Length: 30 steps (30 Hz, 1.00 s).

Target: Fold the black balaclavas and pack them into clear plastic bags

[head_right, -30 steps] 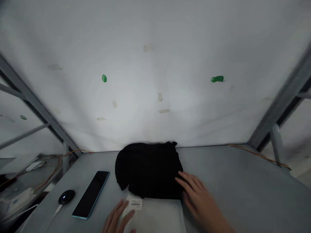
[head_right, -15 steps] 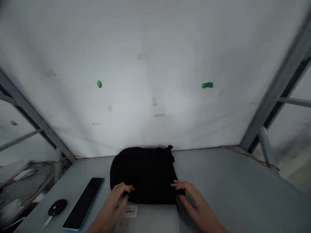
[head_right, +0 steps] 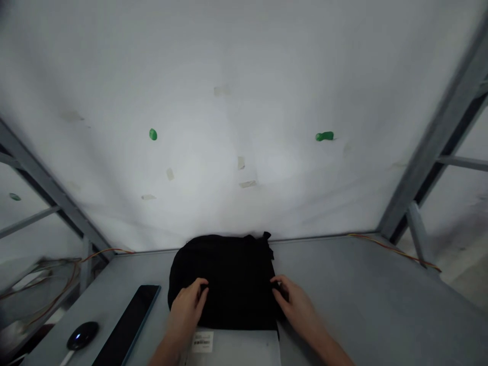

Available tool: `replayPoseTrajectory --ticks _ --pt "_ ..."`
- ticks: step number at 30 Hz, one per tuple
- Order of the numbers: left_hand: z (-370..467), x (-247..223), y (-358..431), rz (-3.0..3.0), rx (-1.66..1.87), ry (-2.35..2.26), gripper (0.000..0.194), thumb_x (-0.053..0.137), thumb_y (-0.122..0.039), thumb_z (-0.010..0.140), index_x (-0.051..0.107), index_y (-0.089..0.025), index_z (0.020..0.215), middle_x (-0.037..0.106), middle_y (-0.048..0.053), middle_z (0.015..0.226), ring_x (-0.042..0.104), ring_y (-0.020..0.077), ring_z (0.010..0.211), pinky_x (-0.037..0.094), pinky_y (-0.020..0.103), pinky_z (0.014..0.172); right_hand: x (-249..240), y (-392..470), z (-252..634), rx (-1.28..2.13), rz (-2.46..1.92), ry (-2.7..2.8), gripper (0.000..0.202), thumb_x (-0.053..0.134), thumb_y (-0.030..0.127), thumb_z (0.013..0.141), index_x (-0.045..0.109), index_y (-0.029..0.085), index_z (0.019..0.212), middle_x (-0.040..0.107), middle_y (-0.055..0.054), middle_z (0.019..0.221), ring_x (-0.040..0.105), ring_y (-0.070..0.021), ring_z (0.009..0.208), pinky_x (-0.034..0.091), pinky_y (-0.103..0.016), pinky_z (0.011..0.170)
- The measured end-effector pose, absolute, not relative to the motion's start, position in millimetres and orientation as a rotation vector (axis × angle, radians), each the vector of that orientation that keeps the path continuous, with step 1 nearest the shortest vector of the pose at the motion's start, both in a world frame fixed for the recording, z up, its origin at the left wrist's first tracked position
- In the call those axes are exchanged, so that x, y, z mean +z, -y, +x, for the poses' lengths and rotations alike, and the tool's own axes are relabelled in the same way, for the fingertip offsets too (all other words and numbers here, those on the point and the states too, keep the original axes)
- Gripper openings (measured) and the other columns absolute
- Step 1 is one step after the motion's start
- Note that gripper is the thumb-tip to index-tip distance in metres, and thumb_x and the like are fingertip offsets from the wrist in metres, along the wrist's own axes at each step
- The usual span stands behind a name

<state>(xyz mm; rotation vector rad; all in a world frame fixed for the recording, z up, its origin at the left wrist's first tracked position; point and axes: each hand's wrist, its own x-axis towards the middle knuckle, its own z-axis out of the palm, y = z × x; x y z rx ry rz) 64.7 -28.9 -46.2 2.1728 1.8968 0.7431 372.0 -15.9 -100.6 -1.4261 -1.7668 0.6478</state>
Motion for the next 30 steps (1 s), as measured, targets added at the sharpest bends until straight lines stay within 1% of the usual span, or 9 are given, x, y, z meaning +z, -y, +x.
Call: replayPoseTrajectory --ticks 7,10,12,14,17,20,25,28,30 --pt "46.9 -7.9 -9.3 2.49 0.749 -1.768 0.029 0.049 -0.027 0.093 0.055 -0.027 0.122 0.061 0.005 0.122 0.055 0.0231 0.117 0.046 0.04 0.099 -65.1 -31.0 372.6 0.324 -1.314 2.03 0.033 0.046 0.032 0.091 0.054 0.025 0.122 0.063 -0.01 0.118 0.06 -0.0263 0.11 0.049 -0.043 0.094" --pt "33.1 5.6 -48.1 2.544 0.648 -1.853 0.04 0.055 -0.024 0.088 0.052 -0.023 0.128 0.06 0.008 0.13 0.051 0.0265 0.125 0.041 0.045 0.104 -51.7 -70.8 360.8 0.152 -1.365 2.152 0.047 0.046 0.022 0.087 0.049 0.024 0.134 0.058 -0.011 0.132 0.053 -0.0291 0.122 0.043 -0.047 0.1" --pt "25.1 9.4 -66.2 2.559 0.589 -1.857 0.034 0.058 -0.021 0.084 0.058 -0.023 0.118 0.067 0.007 0.119 0.058 0.0266 0.115 0.041 0.047 0.104 -48.9 -91.3 354.0 0.075 -1.389 2.225 0.049 0.049 0.018 0.084 0.052 0.023 0.133 0.061 -0.011 0.128 0.053 -0.0297 0.121 0.041 -0.048 0.1" --pt "18.2 11.7 -72.3 2.58 0.579 -1.831 0.021 0.055 -0.018 0.084 0.062 -0.024 0.103 0.071 0.003 0.103 0.063 0.0239 0.102 0.041 0.047 0.103 -49.3 -101.5 352.6 0.049 -1.38 2.266 0.037 0.049 0.017 0.084 0.063 0.023 0.118 0.068 -0.009 0.114 0.057 -0.0287 0.113 0.041 -0.046 0.097" --pt "9.0 13.4 -60.2 2.614 0.618 -1.806 0.017 0.05 -0.014 0.085 0.06 -0.025 0.094 0.07 0.001 0.094 0.063 0.0216 0.095 0.039 0.047 0.104 -52.8 -95.3 362.2 0.029 -1.362 2.25 0.025 0.045 0.02 0.09 0.067 0.023 0.101 0.069 -0.007 0.101 0.059 -0.0274 0.104 0.042 -0.045 0.092" --pt "-0.4 8.7 -34.3 2.655 0.634 -1.782 0.019 0.052 -0.011 0.082 0.059 -0.024 0.093 0.067 0.003 0.099 0.06 0.0239 0.105 0.039 0.048 0.104 -58.3 -71.3 378.4 -0.025 -1.273 2.237 0.021 0.046 0.026 0.094 0.066 0.025 0.099 0.068 -0.007 0.096 0.059 -0.0269 0.1 0.042 -0.044 0.09" --pt "-14.6 -11.4 0.7 2.903 0.449 -1.555 0.027 0.053 -0.004 0.077 0.061 -0.025 0.092 0.058 0.006 0.133 0.039 0.0277 0.138 0.036 0.049 0.111 -61.5 -29.3 392.6 -0.018 -1.183 2.343 0.014 0.051 0.023 0.09 0.065 0.026 0.091 0.066 -0.006 0.097 0.06 -0.0259 0.098 0.044 -0.044 0.089" --pt "-18.7 -17.3 5.3 2.784 0.503 -1.574 0.016 0.052 -0.014 0.086 0.06 -0.025 0.093 0.055 0.006 0.14 0.036 0.0277 0.141 0.039 0.048 0.11 -54.0 -18.1 389.7 0.035 -1.158 2.367 0.011 0.053 0.025 0.09 0.064 0.026 0.087 0.064 -0.008 0.113 0.057 -0.0278 0.112 0.042 -0.047 0.095" --pt "-19.3 -17.1 2.0 2.64 0.587 -1.599 0.01 0.051 -0.026 0.092 0.06 -0.025 0.096 0.06 0.006 0.133 0.044 0.0268 0.136 0.042 0.046 0.108 -47.5 -17.1 384.0 0.051 -1.137 2.367 0.014 0.055 0.031 0.091 0.063 0.025 0.081 0.062 -0.008 0.12 0.053 -0.0293 0.119 0.041 -0.048 0.098"
